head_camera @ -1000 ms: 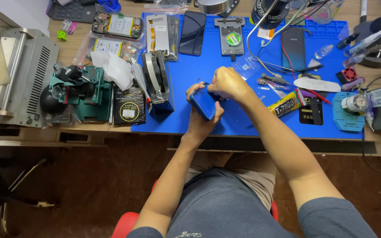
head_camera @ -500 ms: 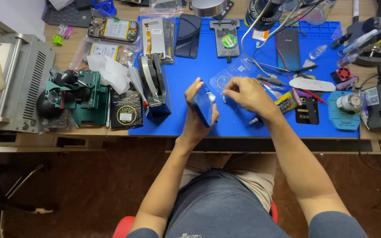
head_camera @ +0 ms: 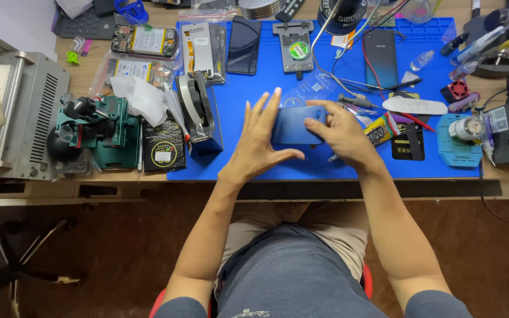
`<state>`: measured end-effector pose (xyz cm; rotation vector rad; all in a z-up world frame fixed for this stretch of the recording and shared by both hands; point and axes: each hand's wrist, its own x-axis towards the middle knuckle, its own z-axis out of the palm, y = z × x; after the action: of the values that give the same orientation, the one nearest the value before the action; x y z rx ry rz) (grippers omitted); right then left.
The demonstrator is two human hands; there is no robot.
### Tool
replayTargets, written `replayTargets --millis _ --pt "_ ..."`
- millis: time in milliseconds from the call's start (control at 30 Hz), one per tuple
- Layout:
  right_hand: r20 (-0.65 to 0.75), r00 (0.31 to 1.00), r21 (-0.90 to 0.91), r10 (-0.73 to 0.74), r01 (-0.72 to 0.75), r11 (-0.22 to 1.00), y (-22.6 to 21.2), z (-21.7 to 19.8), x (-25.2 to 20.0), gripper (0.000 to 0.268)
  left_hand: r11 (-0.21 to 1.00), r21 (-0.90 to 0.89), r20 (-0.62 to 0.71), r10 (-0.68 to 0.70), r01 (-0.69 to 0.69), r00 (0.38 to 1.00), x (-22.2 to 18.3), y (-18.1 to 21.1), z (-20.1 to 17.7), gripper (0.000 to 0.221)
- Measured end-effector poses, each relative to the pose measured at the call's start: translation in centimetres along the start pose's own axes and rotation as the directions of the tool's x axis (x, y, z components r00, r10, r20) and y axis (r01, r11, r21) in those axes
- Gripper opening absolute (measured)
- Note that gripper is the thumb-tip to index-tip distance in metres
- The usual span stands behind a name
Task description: The person applies adhesive to the edges of a smartphone, wipes the screen with a tissue, and places a blue protective case over the device. They then press the case onto the phone and wipe the exterior with a white cloth.
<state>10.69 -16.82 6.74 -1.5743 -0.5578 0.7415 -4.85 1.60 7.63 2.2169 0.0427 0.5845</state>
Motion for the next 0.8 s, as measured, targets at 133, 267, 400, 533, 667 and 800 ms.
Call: replayTargets --millis 133,267,400,533,667,800 --pt "-0.076 0.996 0.207 0.036 -0.019 0.978 -0.1 -1.6 0.0 0.050 0.934 -0.313 -0.131 -0.222 0.172 0.966 -0.4 1.6 -2.6 0.074" --pt "-0.093 0.995 0.058 0.026 -0.020 0.998 2.8 -4.7 1.5 0.048 0.830 -0.504 -0.205 -0.385 0.240 0.900 -1.3 -0.8 -1.5 0.048" --pt "-0.107 0.994 -0.020 -0.016 0.014 1.000 1.9 -3.7 1.2 0.045 0.681 -0.695 -0.179 -0.474 0.230 0.862 -1.7 -1.8 0.2 0.047" --pt "-0.104 0.993 0.046 -0.063 0.068 0.997 2.4 -3.2 1.1 0.045 0.586 -0.773 -0.129 -0.521 0.243 0.844 -1.8 -2.7 1.3 0.055" --pt "-0.131 0.989 0.139 -0.066 0.084 0.987 -2.6 -0.5 -1.2 0.045 0.097 -0.972 0.129 -0.536 0.213 0.834 -1.3 -2.4 0.9 0.042" --pt "-0.163 0.984 0.091 -0.076 0.092 0.992 -0.2 -1.7 -0.6 0.037 0.093 -0.965 0.157 -0.544 0.245 0.824 -1.9 -3.5 1.4 0.031"
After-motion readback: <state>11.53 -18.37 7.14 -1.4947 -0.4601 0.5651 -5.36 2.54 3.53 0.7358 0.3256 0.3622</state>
